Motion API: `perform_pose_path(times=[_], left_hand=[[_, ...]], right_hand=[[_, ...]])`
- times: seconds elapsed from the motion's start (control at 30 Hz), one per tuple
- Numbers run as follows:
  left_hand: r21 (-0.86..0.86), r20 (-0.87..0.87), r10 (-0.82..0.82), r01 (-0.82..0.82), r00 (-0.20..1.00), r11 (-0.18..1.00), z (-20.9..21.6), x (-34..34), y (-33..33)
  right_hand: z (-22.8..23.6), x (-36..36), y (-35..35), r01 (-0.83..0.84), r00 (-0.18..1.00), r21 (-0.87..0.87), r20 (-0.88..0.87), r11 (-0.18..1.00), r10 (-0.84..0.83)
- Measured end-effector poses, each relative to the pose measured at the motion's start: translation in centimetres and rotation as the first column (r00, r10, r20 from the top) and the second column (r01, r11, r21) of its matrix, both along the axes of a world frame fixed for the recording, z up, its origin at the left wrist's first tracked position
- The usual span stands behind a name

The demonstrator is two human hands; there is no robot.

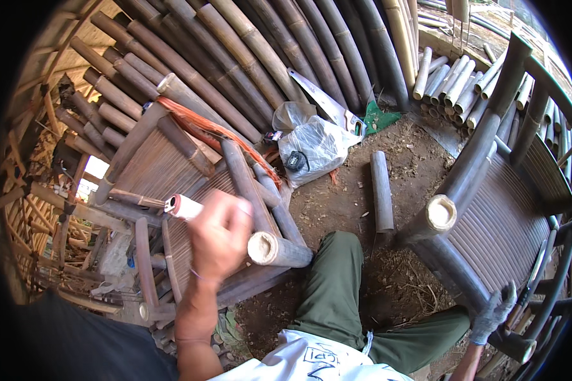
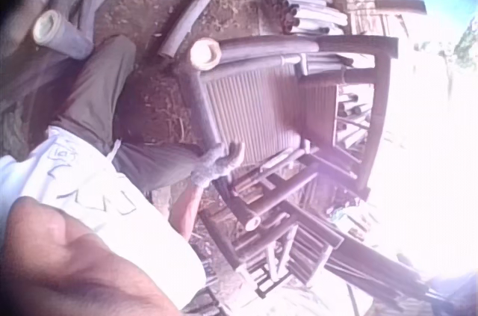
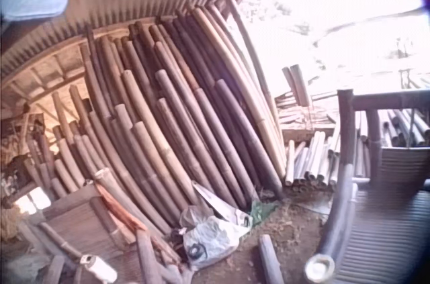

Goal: The person shaves a thin bamboo strip using a blade and then weaves the strip into the backrest of a bamboo chair frame, securing it by hand.

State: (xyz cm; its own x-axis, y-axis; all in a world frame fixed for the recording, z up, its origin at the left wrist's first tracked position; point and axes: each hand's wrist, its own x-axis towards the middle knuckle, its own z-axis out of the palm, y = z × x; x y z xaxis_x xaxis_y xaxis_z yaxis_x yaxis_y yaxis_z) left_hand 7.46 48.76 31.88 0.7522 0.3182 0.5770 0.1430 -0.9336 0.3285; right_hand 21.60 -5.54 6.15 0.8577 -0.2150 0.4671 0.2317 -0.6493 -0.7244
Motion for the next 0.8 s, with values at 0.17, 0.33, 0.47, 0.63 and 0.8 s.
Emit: perform_pose_path(times=[0.17,0.33,0.47,0.63,0.8], left_hand=[[-0.019,-0.258,-0.391,0.4,0.883,0.916,-1.7,0.8,-13.1],[-0.278,-0.277,-0.559,0.492,0.781,0.825,-7.8,-0.6,-23.3],[-0.255,-0.227,-0.637,0.586,0.737,0.769,-9.0,-2.7,-24.7],[-0.624,0.044,-0.483,0.402,0.875,0.67,-8.7,-3.1,-23.4],[-0.828,0.249,-0.231,0.083,0.94,-0.555,-11.5,0.8,-18.7]], right_hand=[[13.0,-0.2,15.5,-0.755,0.434,0.545,0.0,0.364,0.901],[12.9,0.8,23.4,-0.289,-0.465,0.954,-0.067,-0.079,0.883],[14.7,-1.3,20.2,-0.261,-0.407,0.965,-0.131,0.022,0.904],[16.7,-2.1,16.1,-0.198,0.053,0.977,-0.076,0.085,0.996],[15.1,-2.7,9.6,-0.125,0.085,0.987,0.115,-0.104,0.99]])
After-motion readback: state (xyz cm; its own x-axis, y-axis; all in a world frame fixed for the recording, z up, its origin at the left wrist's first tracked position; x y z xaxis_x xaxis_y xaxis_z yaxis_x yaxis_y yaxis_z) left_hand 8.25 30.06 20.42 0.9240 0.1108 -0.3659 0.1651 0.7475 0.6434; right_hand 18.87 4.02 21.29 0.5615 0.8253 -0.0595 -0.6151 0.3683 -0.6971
